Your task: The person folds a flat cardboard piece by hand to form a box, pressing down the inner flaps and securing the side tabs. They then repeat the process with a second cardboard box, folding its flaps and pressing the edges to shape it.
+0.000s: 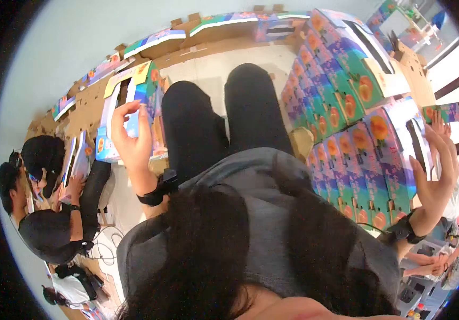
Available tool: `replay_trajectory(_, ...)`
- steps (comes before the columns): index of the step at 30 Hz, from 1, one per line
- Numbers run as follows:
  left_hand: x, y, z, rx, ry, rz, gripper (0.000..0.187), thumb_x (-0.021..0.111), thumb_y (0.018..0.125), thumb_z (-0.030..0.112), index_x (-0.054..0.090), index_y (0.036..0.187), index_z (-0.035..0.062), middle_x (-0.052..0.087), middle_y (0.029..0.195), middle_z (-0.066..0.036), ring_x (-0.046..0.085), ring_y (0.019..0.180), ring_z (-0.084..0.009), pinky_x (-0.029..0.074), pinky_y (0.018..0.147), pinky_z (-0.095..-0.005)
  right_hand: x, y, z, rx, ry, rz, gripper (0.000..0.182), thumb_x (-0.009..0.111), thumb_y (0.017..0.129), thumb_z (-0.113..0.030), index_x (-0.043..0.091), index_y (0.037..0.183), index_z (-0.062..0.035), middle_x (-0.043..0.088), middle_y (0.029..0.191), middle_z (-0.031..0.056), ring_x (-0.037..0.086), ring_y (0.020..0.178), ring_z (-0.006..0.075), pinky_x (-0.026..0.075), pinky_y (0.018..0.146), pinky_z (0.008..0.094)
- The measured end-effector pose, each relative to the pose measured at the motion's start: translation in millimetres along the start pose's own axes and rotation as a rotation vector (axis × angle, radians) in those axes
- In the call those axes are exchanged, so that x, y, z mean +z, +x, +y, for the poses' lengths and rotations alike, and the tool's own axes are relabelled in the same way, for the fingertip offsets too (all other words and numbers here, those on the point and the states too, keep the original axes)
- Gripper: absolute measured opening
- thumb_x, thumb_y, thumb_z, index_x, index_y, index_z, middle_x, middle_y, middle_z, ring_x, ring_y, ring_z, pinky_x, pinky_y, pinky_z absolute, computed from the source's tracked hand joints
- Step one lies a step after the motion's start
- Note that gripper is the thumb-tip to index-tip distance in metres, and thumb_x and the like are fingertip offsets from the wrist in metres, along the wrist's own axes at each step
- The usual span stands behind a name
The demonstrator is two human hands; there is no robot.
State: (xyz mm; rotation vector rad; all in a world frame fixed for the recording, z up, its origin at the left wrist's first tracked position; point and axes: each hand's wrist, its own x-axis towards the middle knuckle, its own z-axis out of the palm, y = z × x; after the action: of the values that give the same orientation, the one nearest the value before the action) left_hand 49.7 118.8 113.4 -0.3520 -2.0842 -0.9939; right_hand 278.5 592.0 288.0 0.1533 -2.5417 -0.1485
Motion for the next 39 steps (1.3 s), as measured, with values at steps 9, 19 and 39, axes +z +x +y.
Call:
replay_trajectory(9, -12.9, -14.5, -44.7, -0.095, -0.021, -0.355, 0.044, 0.072, 0.090, 0.010, 0.060, 0.131, 0.0016, 0.066, 0.125, -0.016, 0.062, 0.119, -0.0298, 0.045, 0.102, -0.0380, 192.1, 163.2, -100.9, -0.651, 0.386, -0.326, 0.030, 0.079, 0.077, -0.024, 0.060, 0.061, -0.0064, 0.060, 0.065, 0.0123, 0.061, 0.068, 0.0348, 0.047, 0.067, 0.0444)
replay_trajectory(19, -23.2, -47.8, -132.6, -0.251, 0.343, -0.379, 0.066, 0.075, 0.088, 0.028, 0.050, 0.144, 0.0048, 0.054, 0.145, -0.020, 0.046, 0.137, -0.0456, 0.036, 0.114, -0.0494, 304.4, 170.8, -210.8, -0.669, 0.777, -0.633, 0.041, 0.071, 0.086, -0.032, 0.055, 0.057, -0.0071, 0.058, 0.062, 0.0130, 0.060, 0.066, 0.0363, 0.047, 0.062, 0.0467)
replay_trajectory(39, 32.8, -21.2, -211.8, -0.740, 0.832, -0.515, 0.137, 0.087, 0.062, 0.054, 0.006, 0.163, 0.0109, 0.047, 0.145, -0.027, 0.044, 0.137, -0.0446, 0.015, 0.118, -0.0654, 378.1, 118.8, -257.1, -0.653, 0.916, -1.283, 0.070, 0.067, 0.086, -0.065, 0.066, 0.057, -0.0017, 0.055, 0.052, 0.0154, 0.056, 0.047, 0.0333, 0.044, 0.049, 0.0393)
